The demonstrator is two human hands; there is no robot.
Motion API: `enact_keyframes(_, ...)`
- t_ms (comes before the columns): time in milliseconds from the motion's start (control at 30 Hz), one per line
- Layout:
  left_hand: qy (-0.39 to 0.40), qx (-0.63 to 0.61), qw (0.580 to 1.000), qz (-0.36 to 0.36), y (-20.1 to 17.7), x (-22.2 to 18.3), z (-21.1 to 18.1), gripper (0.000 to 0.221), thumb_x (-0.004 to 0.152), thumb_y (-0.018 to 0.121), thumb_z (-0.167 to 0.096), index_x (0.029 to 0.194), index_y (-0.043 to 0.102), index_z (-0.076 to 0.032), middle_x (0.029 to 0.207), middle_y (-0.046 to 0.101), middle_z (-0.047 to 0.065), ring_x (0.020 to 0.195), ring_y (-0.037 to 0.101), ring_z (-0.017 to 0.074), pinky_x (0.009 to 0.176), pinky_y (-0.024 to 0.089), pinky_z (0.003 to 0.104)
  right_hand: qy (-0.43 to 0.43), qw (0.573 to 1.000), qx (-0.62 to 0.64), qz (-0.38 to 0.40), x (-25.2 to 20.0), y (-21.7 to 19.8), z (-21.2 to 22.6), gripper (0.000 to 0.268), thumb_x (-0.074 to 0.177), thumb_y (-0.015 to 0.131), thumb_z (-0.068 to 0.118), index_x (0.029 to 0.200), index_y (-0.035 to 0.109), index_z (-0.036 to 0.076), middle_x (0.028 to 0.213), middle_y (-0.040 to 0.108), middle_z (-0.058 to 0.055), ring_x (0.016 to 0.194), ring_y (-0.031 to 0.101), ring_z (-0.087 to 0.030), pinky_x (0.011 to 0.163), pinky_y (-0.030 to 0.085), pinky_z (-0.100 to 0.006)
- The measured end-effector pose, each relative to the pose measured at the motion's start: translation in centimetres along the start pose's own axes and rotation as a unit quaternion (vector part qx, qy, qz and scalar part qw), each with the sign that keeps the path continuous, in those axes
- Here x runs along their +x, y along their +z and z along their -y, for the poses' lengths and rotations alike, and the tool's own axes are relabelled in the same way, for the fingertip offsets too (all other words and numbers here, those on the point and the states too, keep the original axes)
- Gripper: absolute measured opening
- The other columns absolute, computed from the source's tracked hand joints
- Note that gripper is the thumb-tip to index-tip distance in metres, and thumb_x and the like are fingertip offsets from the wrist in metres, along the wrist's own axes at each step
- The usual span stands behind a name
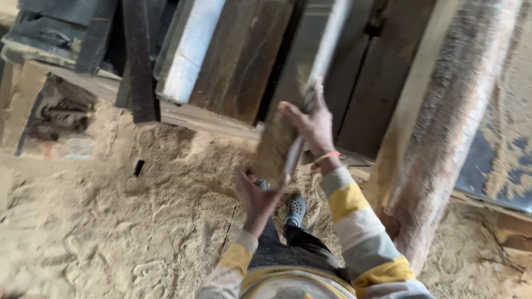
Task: The person feeds a large log into a bandsaw mill, guiding it through the blade to cut a plank. After the cut is complete, the person removes the finished plank and sets it aside, then repeats the process with the remaining log.
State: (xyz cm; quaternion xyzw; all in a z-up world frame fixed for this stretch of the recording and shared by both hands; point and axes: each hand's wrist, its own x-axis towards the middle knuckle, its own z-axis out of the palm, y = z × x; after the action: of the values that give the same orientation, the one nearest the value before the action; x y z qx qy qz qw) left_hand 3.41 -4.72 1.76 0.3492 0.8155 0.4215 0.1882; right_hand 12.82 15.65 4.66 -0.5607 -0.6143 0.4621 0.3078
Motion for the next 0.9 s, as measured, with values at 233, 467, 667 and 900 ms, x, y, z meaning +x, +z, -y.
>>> enact_keyframes(233, 0.146, 0.139, 0.978, -0.044, 0.2, -0.1, 4.1, 0.088, 0.069, 0.084, -0.073, 0.116, 0.043, -0.011, 0.103, 0.047, 0.007, 0.095, 0.053, 0.0192, 0.079, 0.052, 0.039, 0.072, 0.981, 0.181, 0.016, 1.1, -0.1, 1.1, 0.116, 0.075, 0.089, 0.036, 0.165, 0.019, 0.016, 0.156, 0.053, -0.013, 0.129, 0.065, -0.023, 0.107, 0.054, -0.035)
enact_keyframes(467, 0.094, 0.146, 0.984, -0.029, 0.0, 4.9, 2.9, 0.093, 0.061, 0.085, -0.078, 0.112, 0.046, -0.011, 0.098, 0.051, 0.005, 0.083, 0.059, 0.0196, 0.066, 0.057, 0.039, 0.048, 0.974, 0.221, -0.004, 6.3, 3.4, 1.3, 0.111, 0.079, 0.09, 0.028, 0.165, 0.023, 0.01, 0.153, 0.059, -0.015, 0.129, 0.065, -0.021, 0.11, 0.052, -0.034)
enact_keyframes(667, 0.121, 0.16, 0.98, 0.01, -0.3, 7.4, 0.2, 0.097, 0.058, 0.082, -0.077, 0.112, 0.048, -0.004, 0.098, 0.054, 0.012, 0.081, 0.059, 0.0242, 0.064, 0.056, 0.04, 0.022, 0.958, 0.285, 0.005, 9.1, 3.3, 0.4, 0.105, 0.082, 0.088, 0.019, 0.163, 0.022, 0.007, 0.153, 0.053, -0.013, 0.132, 0.06, -0.022, 0.111, 0.051, -0.033)
enact_keyframes(900, 0.228, 0.05, 0.972, 0.016, -5.0, 12.7, 1.1, 0.031, 0.1, 0.066, -0.04, 0.103, 0.062, -0.01, 0.096, 0.067, 0.004, 0.087, 0.064, 0.0176, 0.078, 0.056, 0.037, -0.024, 0.936, 0.349, 0.046, 10.2, 2.9, 1.6, 0.09, 0.088, 0.084, 0.015, 0.161, 0.032, 0.002, 0.146, 0.059, -0.009, 0.131, 0.06, -0.02, 0.114, 0.047, -0.032)
